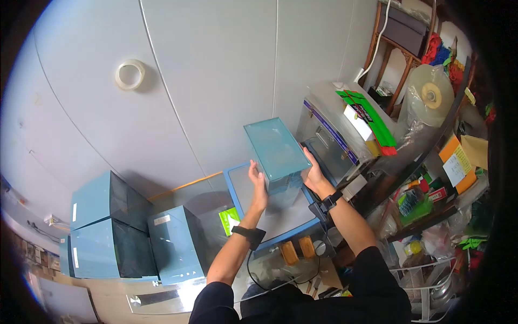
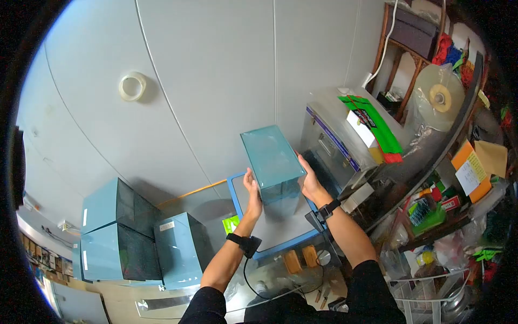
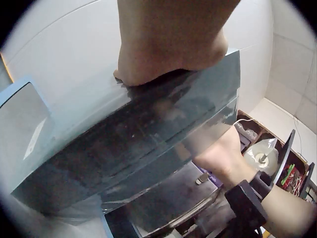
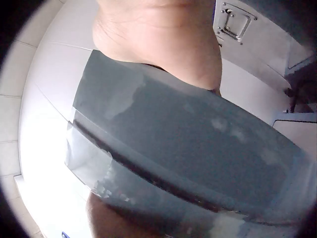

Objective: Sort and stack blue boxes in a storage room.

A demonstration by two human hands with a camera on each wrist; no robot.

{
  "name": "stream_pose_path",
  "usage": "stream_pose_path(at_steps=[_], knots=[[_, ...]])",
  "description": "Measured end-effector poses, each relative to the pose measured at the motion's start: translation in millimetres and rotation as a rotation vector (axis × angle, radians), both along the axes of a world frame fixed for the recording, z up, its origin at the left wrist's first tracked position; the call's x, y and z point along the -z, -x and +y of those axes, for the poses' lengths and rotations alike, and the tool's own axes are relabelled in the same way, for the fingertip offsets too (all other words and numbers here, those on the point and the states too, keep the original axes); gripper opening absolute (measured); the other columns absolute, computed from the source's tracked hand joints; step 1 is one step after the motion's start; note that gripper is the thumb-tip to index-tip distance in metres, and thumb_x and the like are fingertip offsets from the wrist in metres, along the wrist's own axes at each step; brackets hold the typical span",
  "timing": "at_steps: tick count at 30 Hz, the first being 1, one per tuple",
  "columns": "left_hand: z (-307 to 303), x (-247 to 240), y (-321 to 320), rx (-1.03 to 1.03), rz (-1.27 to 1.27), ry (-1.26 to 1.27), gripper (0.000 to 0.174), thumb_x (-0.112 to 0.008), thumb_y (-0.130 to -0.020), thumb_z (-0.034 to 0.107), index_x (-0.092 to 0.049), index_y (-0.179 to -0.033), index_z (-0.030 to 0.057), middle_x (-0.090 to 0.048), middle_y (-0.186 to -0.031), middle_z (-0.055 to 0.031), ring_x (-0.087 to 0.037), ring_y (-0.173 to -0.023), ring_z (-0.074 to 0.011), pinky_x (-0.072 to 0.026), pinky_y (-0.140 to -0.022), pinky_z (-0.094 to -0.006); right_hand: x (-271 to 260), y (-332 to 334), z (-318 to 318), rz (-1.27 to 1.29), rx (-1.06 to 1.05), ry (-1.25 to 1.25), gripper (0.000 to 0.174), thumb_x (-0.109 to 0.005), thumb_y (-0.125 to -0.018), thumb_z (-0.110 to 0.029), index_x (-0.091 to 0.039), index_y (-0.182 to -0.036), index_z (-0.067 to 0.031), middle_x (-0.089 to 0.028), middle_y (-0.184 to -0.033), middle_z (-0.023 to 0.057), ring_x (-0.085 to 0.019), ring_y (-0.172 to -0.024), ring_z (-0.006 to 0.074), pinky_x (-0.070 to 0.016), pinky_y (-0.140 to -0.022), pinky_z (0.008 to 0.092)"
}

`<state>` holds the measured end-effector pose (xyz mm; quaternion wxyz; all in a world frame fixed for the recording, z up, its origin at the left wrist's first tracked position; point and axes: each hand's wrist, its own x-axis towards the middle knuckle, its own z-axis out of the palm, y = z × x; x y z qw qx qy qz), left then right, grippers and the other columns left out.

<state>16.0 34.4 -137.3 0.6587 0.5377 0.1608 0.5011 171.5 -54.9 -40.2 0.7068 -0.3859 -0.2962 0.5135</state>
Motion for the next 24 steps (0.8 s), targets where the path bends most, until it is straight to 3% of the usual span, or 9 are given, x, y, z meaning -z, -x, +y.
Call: stream_pose_path(at_steps=[3, 6, 7, 10, 11, 13, 17, 20, 24], knots=[[-6.8, -6.6, 4.2, -0.014, 0.017, 0.003, 0.062, -0.034, -0.100, 0.045, -0.015, -0.145, 0.0059, -0.009, -0.155, -0.0153, -0.010, -0.144, -0.0271, -0.0110, -0.116, -0.0413, -23.4, 1.8, -9.3, -0.085, 0.000, 0.044, 0.054, -0.044, -0.098, -0.034, -0.034, -0.145, -0.0090, -0.044, -0.141, 0.0061, -0.041, -0.129, 0.0190, -0.0320, -0.106, 0.0342], [-16.1, -51.9, 22.0, -0.261, 0.255, -0.333, 0.056, -0.035, -0.100, 0.037, -0.027, -0.139, -0.0023, -0.015, -0.152, -0.0239, -0.018, -0.141, -0.0368, -0.0141, -0.115, -0.0442, -49.6, -10.3, -7.4, -0.335, 0.028, 0.205, 0.053, -0.053, -0.094, -0.027, -0.040, -0.140, -0.0046, -0.050, -0.134, 0.0095, -0.044, -0.125, 0.0190, -0.0343, -0.104, 0.0323], [-19.5, -68.5, 23.0, -0.377, 0.242, -0.402, 0.048, -0.040, -0.098, 0.033, -0.040, -0.132, -0.0016, -0.027, -0.148, -0.0245, -0.026, -0.137, -0.0390, -0.0187, -0.113, -0.0459, -58.3, -14.3, -5.9, -0.440, 0.045, 0.273, 0.052, -0.056, -0.093, -0.025, -0.043, -0.138, -0.0032, -0.052, -0.132, 0.0107, -0.046, -0.124, 0.0190, -0.0350, -0.103, 0.0316], [-15.8, -107.5, 34.9, -0.371, 0.356, -0.795, 0.037, -0.046, -0.095, 0.026, -0.053, -0.122, 0.0015, -0.042, -0.139, -0.0198, -0.035, -0.132, -0.0377, -0.0245, -0.110, -0.0478, -80.7, -4.5, 1.4, -0.711, 0.127, 0.412, 0.048, -0.060, -0.091, -0.026, -0.048, -0.131, -0.0015, -0.057, -0.124, 0.0122, -0.050, -0.118, 0.0192, -0.0376, -0.099, 0.0301], [-18.0, -115.8, 35.1, -0.364, 0.389, -0.855, 0.033, -0.047, -0.094, 0.024, -0.056, -0.118, 0.0021, -0.045, -0.136, -0.0188, -0.037, -0.131, -0.0375, -0.0257, -0.110, -0.0481, -77.9, -5.0, 5.2, -0.746, 0.120, 0.373, 0.049, -0.063, -0.088, -0.025, -0.049, -0.126, 0.0029, -0.056, -0.125, 0.0189, -0.052, -0.118, 0.0265, -0.0414, -0.098, 0.0352], [-22.8, -126.1, 35.5, -0.350, 0.460, -0.978, 0.028, -0.050, -0.092, 0.020, -0.062, -0.111, 0.0032, -0.052, -0.130, -0.0168, -0.040, -0.129, -0.0373, -0.0282, -0.108, -0.0487, -50.0, -18.1, 23.4, -0.977, 0.222, 0.383, 0.050, -0.063, -0.087, -0.023, -0.047, -0.127, 0.0014, -0.057, -0.123, 0.0210, -0.055, -0.114, 0.0293, -0.0430, -0.096, 0.0368], [-24.9, -122.5, 39.0, -0.359, 0.486, -0.994, 0.025, -0.052, -0.092, 0.017, -0.062, -0.110, 0.0045, -0.054, -0.128, -0.0157, -0.042, -0.127, -0.0360, -0.0304, -0.107, -0.0483, -48.7, -8.7, 24.0, -1.082, 0.333, 0.317, 0.044, -0.062, -0.086, -0.023, -0.054, -0.125, -0.0049, -0.057, -0.121, 0.0232, -0.055, -0.113, 0.0337, -0.0421, -0.098, 0.0392], [-26.0, -120.6, 44.1, -0.363, 0.477, -0.997, 0.025, -0.052, -0.092, 0.018, -0.062, -0.110, 0.0042, -0.054, -0.128, -0.0159, -0.043, -0.127, -0.0361, -0.0316, -0.106, -0.0471, -35.9, -23.9, 26.2, -1.466, 0.354, 0.151, 0.033, -0.061, -0.088, -0.025, -0.064, -0.117, -0.0102, -0.055, -0.125, 0.0221, -0.051, -0.117, 0.0359, -0.0392, -0.101, 0.0421], [-25.4, -122.0, 52.0, -0.360, 0.502, -0.969, 0.028, -0.054, -0.091, 0.021, -0.061, -0.112, 0.0028, -0.052, -0.129, -0.0168, -0.043, -0.126, -0.0365, -0.0333, -0.106, -0.0455, -52.3, -2.0, 9.3, -1.524, 0.404, 0.182, 0.028, -0.059, -0.090, -0.029, -0.070, -0.110, -0.0122, -0.052, -0.130, 0.0202, -0.047, -0.120, 0.0370, -0.0367, -0.103, 0.0433]])
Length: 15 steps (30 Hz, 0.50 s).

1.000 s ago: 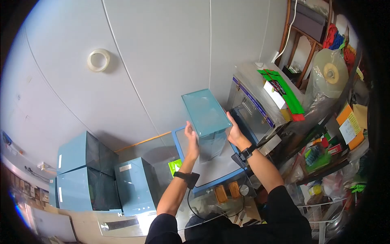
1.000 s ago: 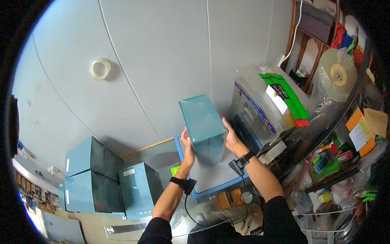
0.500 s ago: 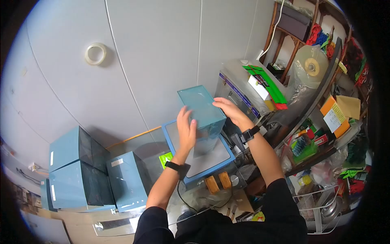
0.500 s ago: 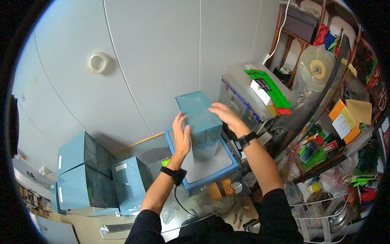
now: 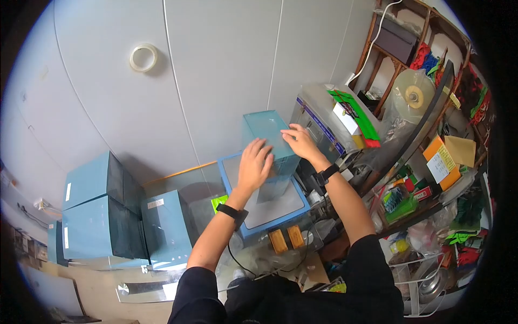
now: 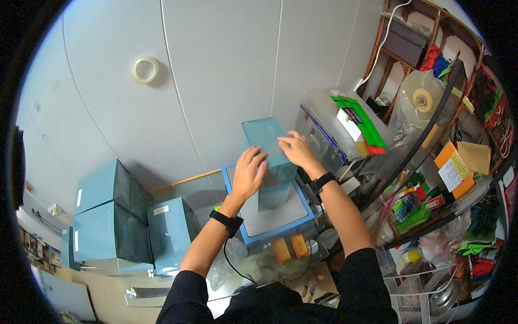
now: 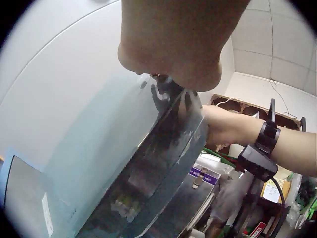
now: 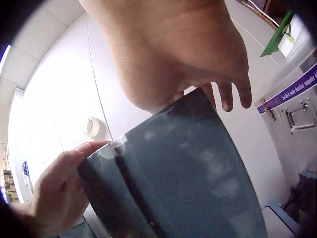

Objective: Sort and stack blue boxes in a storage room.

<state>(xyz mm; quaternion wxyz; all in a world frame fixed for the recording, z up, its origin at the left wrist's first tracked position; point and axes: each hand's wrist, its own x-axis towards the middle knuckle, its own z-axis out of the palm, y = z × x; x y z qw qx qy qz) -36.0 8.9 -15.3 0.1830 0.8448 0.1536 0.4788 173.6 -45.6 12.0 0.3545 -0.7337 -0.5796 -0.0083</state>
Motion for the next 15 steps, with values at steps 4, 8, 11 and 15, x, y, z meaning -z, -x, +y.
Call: stream_pose_path(at_steps=[4, 8, 11, 15], knots=[[0.7, 3.9, -2.2, -0.013, -0.032, 0.068, 0.038, -0.056, -0.091, 0.024, -0.055, -0.121, -0.0002, -0.046, -0.136, -0.0199, -0.040, -0.129, -0.0376, -0.0327, -0.106, -0.0450, -2.2, -1.1, -9.1, -0.039, -0.045, 0.023, 0.029, -0.059, -0.090, -0.030, -0.070, -0.110, -0.0118, -0.050, -0.132, 0.0192, -0.047, -0.120, 0.0369, -0.0363, -0.103, 0.0435], [0.5, 10.8, -5.7, -0.011, -0.016, 0.143, 0.049, -0.054, -0.093, 0.027, -0.046, -0.131, -0.0030, -0.035, -0.144, -0.0226, -0.033, -0.134, -0.0385, -0.0285, -0.110, -0.0442, 1.5, -10.9, -16.9, 0.054, -0.115, -0.029, 0.029, -0.059, -0.090, -0.029, -0.070, -0.111, -0.0125, -0.050, -0.131, 0.0196, -0.047, -0.119, 0.0373, -0.0373, -0.102, 0.0438], [0.4, 18.9, -8.4, 0.010, -0.024, 0.192, 0.054, -0.051, -0.095, 0.029, -0.039, -0.137, -0.0036, -0.030, -0.148, -0.0231, -0.028, -0.138, -0.0384, -0.0252, -0.112, -0.0431, 10.7, -12.6, -23.1, 0.293, -0.091, -0.057, 0.042, -0.056, -0.093, -0.027, -0.055, -0.128, -0.0049, -0.052, -0.132, 0.0191, -0.049, -0.123, 0.0326, -0.0392, -0.101, 0.0387], [0.9, 25.7, -11.5, 0.023, -0.050, 0.209, 0.056, -0.047, -0.097, 0.032, -0.036, -0.139, -0.0033, -0.028, -0.149, -0.0234, -0.028, -0.138, -0.0387, -0.0261, -0.111, -0.0443, 17.0, -1.7, -32.6, 0.436, -0.101, -0.050, 0.047, -0.048, -0.097, -0.025, -0.045, -0.136, 0.0023, -0.051, -0.136, 0.0189, -0.046, -0.128, 0.0281, -0.0354, -0.104, 0.0344]])
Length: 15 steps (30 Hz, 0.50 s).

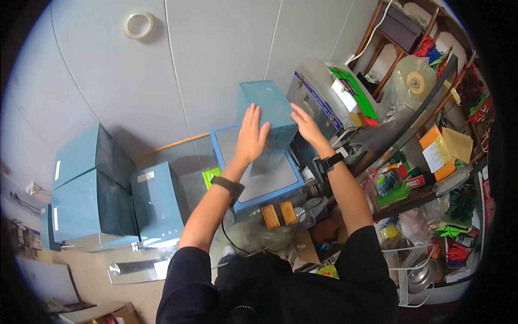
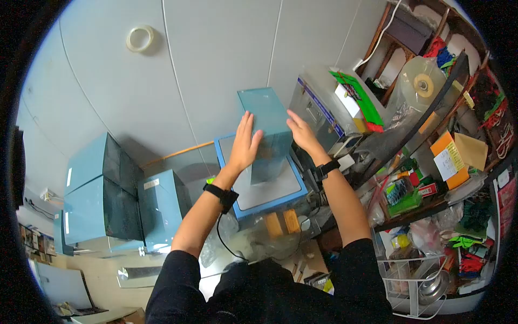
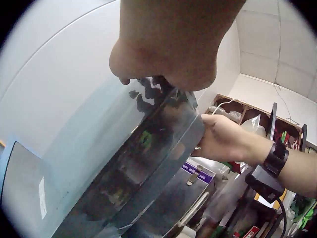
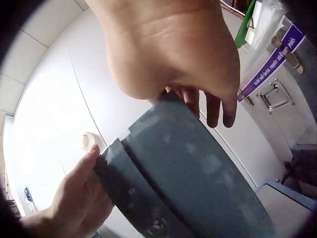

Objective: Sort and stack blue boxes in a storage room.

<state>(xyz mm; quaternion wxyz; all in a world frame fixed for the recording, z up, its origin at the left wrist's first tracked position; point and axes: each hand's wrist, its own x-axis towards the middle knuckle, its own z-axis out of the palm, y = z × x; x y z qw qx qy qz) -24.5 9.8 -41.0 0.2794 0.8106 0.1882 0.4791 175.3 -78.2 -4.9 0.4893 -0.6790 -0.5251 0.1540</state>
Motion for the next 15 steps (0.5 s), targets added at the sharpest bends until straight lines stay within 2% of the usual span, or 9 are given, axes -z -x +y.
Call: stream_pose_path(at_steps=[2, 5, 6, 9, 13, 15], knots=[[0.0, 4.4, -1.7, -0.006, 0.010, 0.009, 0.056, -0.044, -0.098, 0.035, -0.036, -0.139, -0.0024, -0.028, -0.149, -0.0230, -0.028, -0.138, -0.0389, -0.0272, -0.110, -0.0455, 4.7, 4.8, -3.7, 0.088, -0.026, -0.029, 0.045, -0.044, -0.099, -0.022, -0.044, -0.137, 0.0015, -0.049, -0.138, 0.0182, -0.043, -0.130, 0.0247, -0.0307, -0.108, 0.0331], [-0.4, 2.2, -0.4, 0.003, 0.060, 0.043, 0.057, -0.040, -0.099, 0.038, -0.035, -0.141, -0.0001, -0.025, -0.151, -0.0216, -0.025, -0.139, -0.0388, -0.0261, -0.110, -0.0460, 9.7, 6.9, -1.6, 0.177, -0.013, -0.064, 0.045, -0.043, -0.099, -0.022, -0.044, -0.138, 0.0000, -0.046, -0.141, 0.0160, -0.039, -0.133, 0.0226, -0.0272, -0.110, 0.0320], [0.2, 1.8, 0.9, 0.013, 0.072, 0.053, 0.057, -0.039, -0.099, 0.039, -0.035, -0.141, 0.0008, -0.024, -0.152, -0.0212, -0.024, -0.140, -0.0389, -0.0258, -0.110, -0.0461, 10.9, 7.1, -1.4, 0.246, -0.036, -0.057, 0.046, -0.042, -0.100, -0.023, -0.042, -0.139, -0.0005, -0.042, -0.144, 0.0142, -0.035, -0.136, 0.0217, -0.0238, -0.111, 0.0311], [-0.4, 0.8, 2.7, 0.037, 0.082, 0.086, 0.058, -0.037, -0.099, 0.041, -0.034, -0.142, 0.0026, -0.023, -0.152, -0.0208, -0.023, -0.140, -0.0398, -0.0252, -0.111, -0.0465, 23.4, -4.7, 3.5, 0.327, -0.047, -0.007, 0.046, -0.040, -0.102, -0.028, -0.039, -0.144, -0.0106, -0.044, -0.142, 0.0078, -0.038, -0.133, 0.0181, -0.0330, -0.106, 0.0307], [0.8, -0.7, 3.5, 0.055, 0.110, 0.125, 0.059, -0.035, -0.099, 0.043, -0.031, -0.144, 0.0046, -0.021, -0.153, -0.0201, -0.022, -0.140, -0.0407, -0.0241, -0.111, -0.0470, 32.8, -7.8, 4.8, 0.378, -0.077, -0.038, 0.047, -0.037, -0.102, -0.033, -0.035, -0.145, -0.0135, -0.041, -0.144, 0.0060, -0.038, -0.133, 0.0184, -0.0350, -0.106, 0.0340], [1.5, -3.3, 5.3, 0.072, 0.166, 0.147, 0.059, -0.034, -0.100, 0.040, -0.028, -0.145, 0.0019, -0.016, -0.154, -0.0212, -0.019, -0.142, -0.0373, -0.0203, -0.114, -0.0438, 35.0, -6.1, 6.7, 0.424, -0.106, -0.082, 0.048, -0.036, -0.103, -0.035, -0.034, -0.146, -0.0137, -0.039, -0.145, 0.0058, -0.038, -0.133, 0.0192, -0.0345, -0.106, 0.0354]])
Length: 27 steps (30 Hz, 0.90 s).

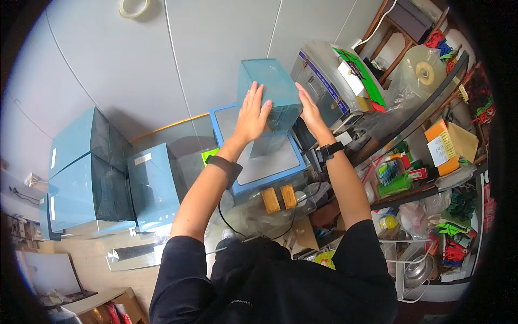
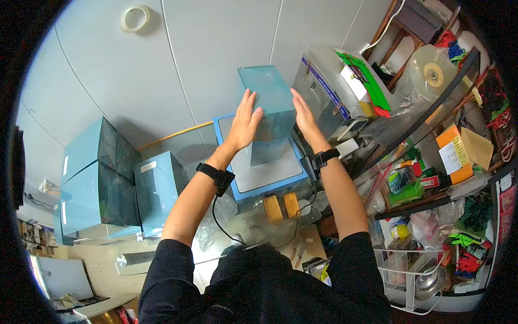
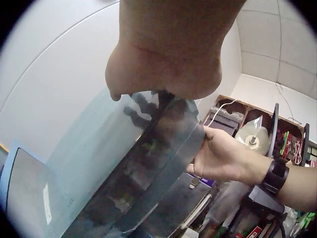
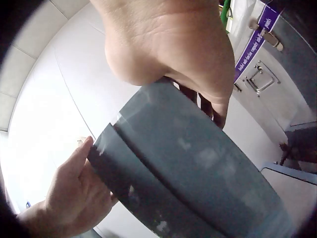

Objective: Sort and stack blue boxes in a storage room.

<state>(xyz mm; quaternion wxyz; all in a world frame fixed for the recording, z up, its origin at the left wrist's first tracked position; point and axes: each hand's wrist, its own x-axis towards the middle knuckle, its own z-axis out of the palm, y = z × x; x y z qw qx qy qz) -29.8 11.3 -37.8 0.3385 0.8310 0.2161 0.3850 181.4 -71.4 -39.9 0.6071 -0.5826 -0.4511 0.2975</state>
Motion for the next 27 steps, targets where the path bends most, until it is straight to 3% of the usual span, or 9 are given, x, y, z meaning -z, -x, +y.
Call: stream_pose_path(at_steps=[10, 13, 16, 18, 27], knots=[[-4.5, -7.2, 3.8, 0.021, 0.018, 0.046, 0.061, -0.034, -0.100, 0.037, -0.024, -0.145, -0.0025, -0.013, -0.154, -0.0235, -0.017, -0.143, -0.0360, -0.0179, -0.115, -0.0417, -8.5, 12.2, -4.6, 0.080, 0.031, 0.003, 0.048, -0.034, -0.103, -0.036, -0.036, -0.145, -0.0128, -0.038, -0.146, 0.0065, -0.036, -0.133, 0.0194, -0.0325, -0.108, 0.0355], [-8.8, 6.4, -10.2, -0.078, -0.185, 0.016, 0.065, -0.035, -0.099, 0.043, -0.023, -0.146, 0.0004, -0.019, -0.153, -0.0222, -0.019, -0.141, -0.0390, -0.0193, -0.114, -0.0454, -11.3, 17.2, -5.3, 0.114, 0.031, -0.037, 0.048, -0.032, -0.104, -0.035, -0.036, -0.144, -0.0110, -0.038, -0.146, 0.0066, -0.036, -0.134, 0.0198, -0.0301, -0.109, 0.0358], [-31.6, 18.9, -34.9, -0.211, -0.528, 0.253, 0.068, -0.037, -0.099, 0.043, -0.021, -0.146, -0.0044, -0.021, -0.152, -0.0241, -0.018, -0.142, -0.0377, -0.0167, -0.115, -0.0438, -9.1, 23.1, -0.5, 0.186, 0.006, -0.121, 0.048, -0.030, -0.104, -0.035, -0.036, -0.144, -0.0089, -0.038, -0.146, 0.0070, -0.036, -0.133, 0.0206, -0.0289, -0.110, 0.0359], [-42.0, 23.9, -43.0, -0.264, -0.525, 0.332, 0.069, -0.038, -0.099, 0.043, -0.022, -0.146, -0.0052, -0.022, -0.152, -0.0236, -0.018, -0.143, -0.0365, -0.0150, -0.115, -0.0436, -17.4, 37.8, -2.3, 0.296, 0.057, -0.136, 0.049, -0.029, -0.104, -0.036, -0.037, -0.143, -0.0080, -0.040, -0.144, 0.0076, -0.037, -0.132, 0.0212, -0.0300, -0.109, 0.0352], [-45.6, 24.0, -39.1, -0.269, -0.531, 0.385, 0.069, -0.041, -0.098, 0.043, -0.024, -0.145, -0.0045, -0.022, -0.153, -0.0223, -0.018, -0.143, -0.0348, -0.0130, -0.115, -0.0449, -24.7, 47.9, -3.5, 0.291, 0.069, -0.074, 0.051, -0.025, -0.104, -0.039, -0.031, -0.146, -0.0095, -0.036, -0.146, 0.0085, -0.036, -0.133, 0.0235, -0.0280, -0.111, 0.0379]])
